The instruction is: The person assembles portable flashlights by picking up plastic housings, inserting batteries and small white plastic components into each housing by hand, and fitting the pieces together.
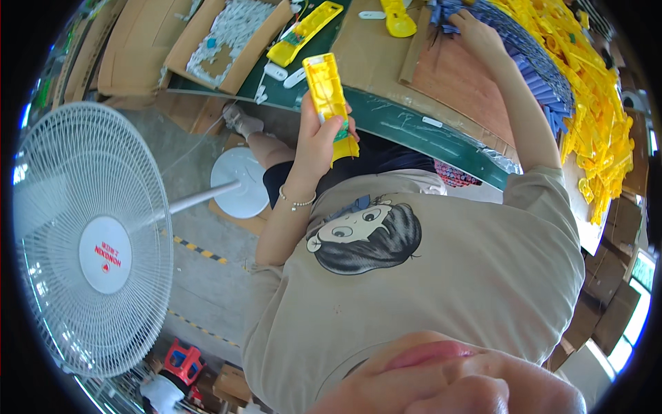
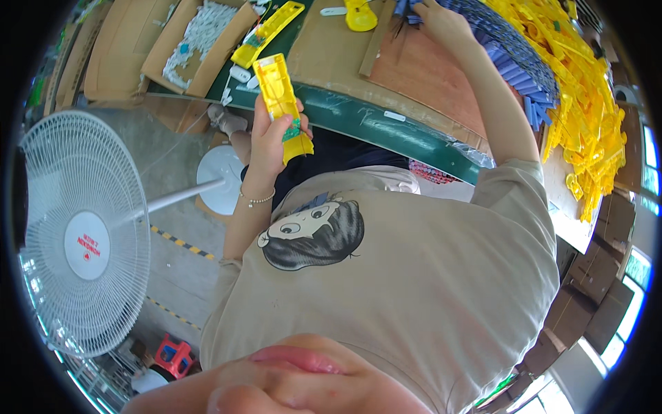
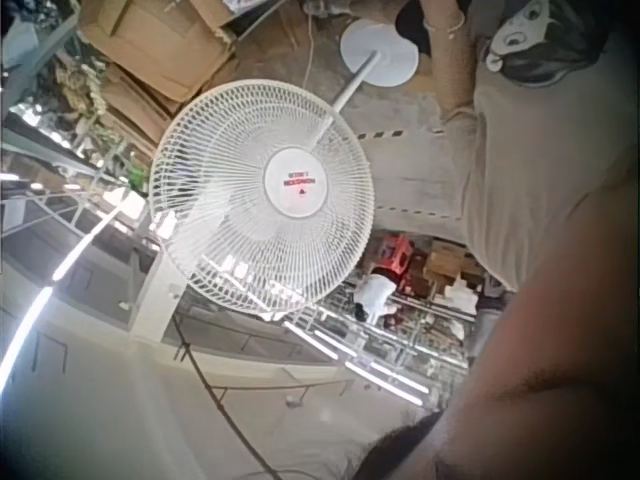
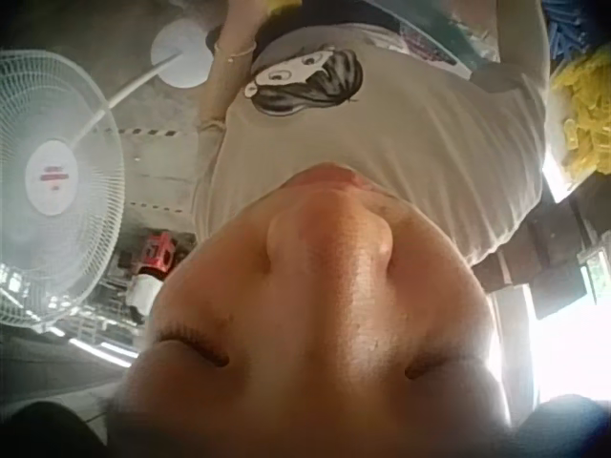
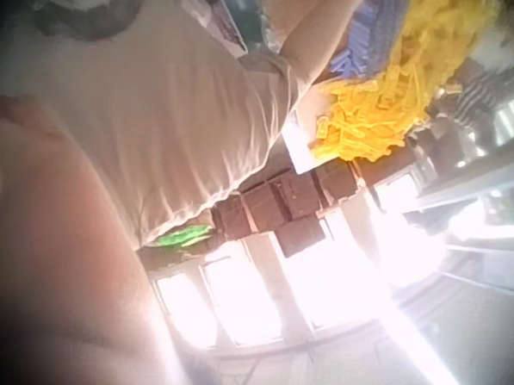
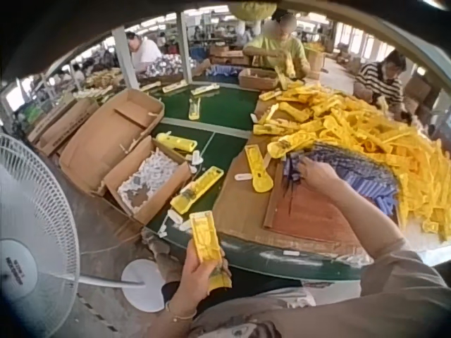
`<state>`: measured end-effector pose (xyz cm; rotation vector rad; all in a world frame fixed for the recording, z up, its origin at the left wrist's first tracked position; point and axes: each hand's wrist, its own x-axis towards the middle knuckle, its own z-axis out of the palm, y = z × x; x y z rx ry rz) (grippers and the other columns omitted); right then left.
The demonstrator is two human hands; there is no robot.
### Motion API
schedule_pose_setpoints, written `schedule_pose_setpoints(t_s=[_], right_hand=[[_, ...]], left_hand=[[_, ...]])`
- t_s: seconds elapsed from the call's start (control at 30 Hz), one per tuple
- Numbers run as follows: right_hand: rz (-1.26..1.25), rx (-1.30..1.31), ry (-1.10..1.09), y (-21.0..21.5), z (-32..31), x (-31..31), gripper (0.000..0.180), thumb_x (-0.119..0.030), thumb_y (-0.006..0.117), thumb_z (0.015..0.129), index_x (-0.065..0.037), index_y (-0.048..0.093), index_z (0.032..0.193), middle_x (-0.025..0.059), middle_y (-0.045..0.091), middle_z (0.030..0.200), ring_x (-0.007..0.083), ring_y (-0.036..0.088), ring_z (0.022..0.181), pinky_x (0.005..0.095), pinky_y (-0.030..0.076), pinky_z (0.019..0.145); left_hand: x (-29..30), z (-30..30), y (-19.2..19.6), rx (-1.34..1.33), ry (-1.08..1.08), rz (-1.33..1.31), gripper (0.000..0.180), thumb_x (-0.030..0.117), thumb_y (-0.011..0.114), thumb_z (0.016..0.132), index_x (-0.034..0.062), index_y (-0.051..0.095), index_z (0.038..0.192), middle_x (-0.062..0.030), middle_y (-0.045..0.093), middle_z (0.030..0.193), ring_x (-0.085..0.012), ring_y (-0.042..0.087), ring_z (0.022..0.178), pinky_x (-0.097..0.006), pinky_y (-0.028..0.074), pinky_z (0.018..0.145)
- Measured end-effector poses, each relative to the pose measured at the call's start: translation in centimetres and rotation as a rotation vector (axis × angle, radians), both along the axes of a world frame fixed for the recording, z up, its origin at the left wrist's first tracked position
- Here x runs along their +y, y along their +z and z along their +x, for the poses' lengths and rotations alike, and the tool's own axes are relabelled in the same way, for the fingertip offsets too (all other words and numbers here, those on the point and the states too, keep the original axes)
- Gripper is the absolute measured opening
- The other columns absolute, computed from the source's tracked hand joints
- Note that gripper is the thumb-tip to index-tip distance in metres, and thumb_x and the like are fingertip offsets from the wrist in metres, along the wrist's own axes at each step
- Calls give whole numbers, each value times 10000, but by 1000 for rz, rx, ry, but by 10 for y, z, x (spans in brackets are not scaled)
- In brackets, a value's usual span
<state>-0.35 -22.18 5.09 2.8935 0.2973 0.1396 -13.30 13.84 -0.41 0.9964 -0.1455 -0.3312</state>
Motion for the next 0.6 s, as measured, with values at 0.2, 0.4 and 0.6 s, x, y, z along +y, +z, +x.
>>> schedule_pose_setpoints(t_s=[0.2,0.4,0.6], right_hand=[[901,-136,122,33,-38,35,373,-43,607,837,-63,518,1198,114,633,1058,185,646,817,291,518,680],[1718,139,140,21,-110,189,416,3,677,794,-20,530,1183,92,658,951,80,625,710,183,478,619],[1614,234,-15,-6,-117,226,376,-63,692,781,-6,560,1129,51,671,894,36,535,580,192,433,540]], left_hand=[[5,2,6,-38,15,30,478,2,428,856,58,263,1301,-116,486,1020,-165,561,753,-330,528,647],[2,-2,4,-200,89,251,562,-17,418,878,59,180,1381,-113,477,1028,-141,548,753,-298,504,673],[10,-8,13,-203,98,303,604,-33,422,865,31,139,1395,-139,465,1123,-126,535,834,-266,486,682]])
